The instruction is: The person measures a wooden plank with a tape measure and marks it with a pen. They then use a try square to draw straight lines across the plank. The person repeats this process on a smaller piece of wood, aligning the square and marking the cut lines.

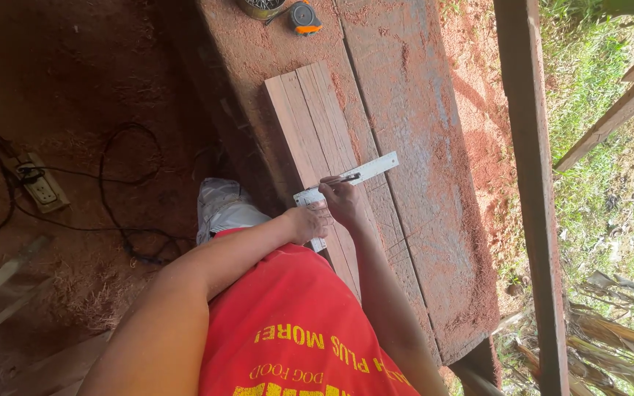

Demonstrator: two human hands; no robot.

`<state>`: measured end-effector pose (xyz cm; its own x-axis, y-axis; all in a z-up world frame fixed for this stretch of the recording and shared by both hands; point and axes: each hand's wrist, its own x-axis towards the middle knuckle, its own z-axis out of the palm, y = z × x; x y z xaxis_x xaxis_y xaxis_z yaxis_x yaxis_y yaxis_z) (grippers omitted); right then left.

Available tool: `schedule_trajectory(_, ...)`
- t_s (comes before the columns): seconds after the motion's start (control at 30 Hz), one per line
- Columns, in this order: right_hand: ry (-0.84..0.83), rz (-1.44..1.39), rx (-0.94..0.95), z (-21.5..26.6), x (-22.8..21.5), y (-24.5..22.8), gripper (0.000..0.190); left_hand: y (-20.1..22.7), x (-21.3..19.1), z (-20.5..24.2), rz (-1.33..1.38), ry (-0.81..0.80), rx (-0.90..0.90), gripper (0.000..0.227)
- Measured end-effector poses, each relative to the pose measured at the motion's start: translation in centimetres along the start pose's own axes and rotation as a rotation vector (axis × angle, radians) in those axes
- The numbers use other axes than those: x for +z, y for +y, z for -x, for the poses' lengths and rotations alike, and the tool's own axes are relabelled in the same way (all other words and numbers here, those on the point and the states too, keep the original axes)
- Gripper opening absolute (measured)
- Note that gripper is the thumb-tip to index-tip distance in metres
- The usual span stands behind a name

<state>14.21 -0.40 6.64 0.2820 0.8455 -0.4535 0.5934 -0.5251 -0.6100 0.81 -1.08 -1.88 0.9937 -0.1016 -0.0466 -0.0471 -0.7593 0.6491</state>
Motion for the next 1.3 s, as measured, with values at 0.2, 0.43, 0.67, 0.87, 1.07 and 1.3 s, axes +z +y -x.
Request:
schedule_trajectory(0.2, 0.003, 0.248, 0.012, 0.1, -0.6, -2.9, 0.026, 0.4, -2.0, 1.0, 0.005, -0.037, -0.006, 0.040)
schedule_trajectory(0.43, 0.120, 0.465, 0.079, -1.2, -3.2, -3.4, 0.024, 0.2, -1.0, 0.5, -0.008, -0.038, -0.002, 0.042)
schedule_trajectory(0.67, 0.245, 0.327, -0.031, -3.0, -5.3, 1.8, 0.026, 0.2, -1.0, 0.5, -0.038, -0.028, 0.008, 0.038)
schedule_trajectory(0.87, 0.307, 0.373, 0.061, -4.0, -7.0, 2.0, 0.025, 0.0, -0.6, 0.3, 0.017, -0.020, -0.001, 0.035)
schedule_trajectory(1.07, 0.350, 0.478, 0.113, -4.7, -8.5, 1.8, 0.027, 0.3, -1.8, 0.7, 0.012, -0.061, -0.014, 0.036)
schedule_trajectory(1.3, 0.329, 0.534, 0.129, -3.9, -8.4, -0.5, 0.026, 0.2, -0.9, 0.2, 0.005, -0.070, -0.024, 0.040)
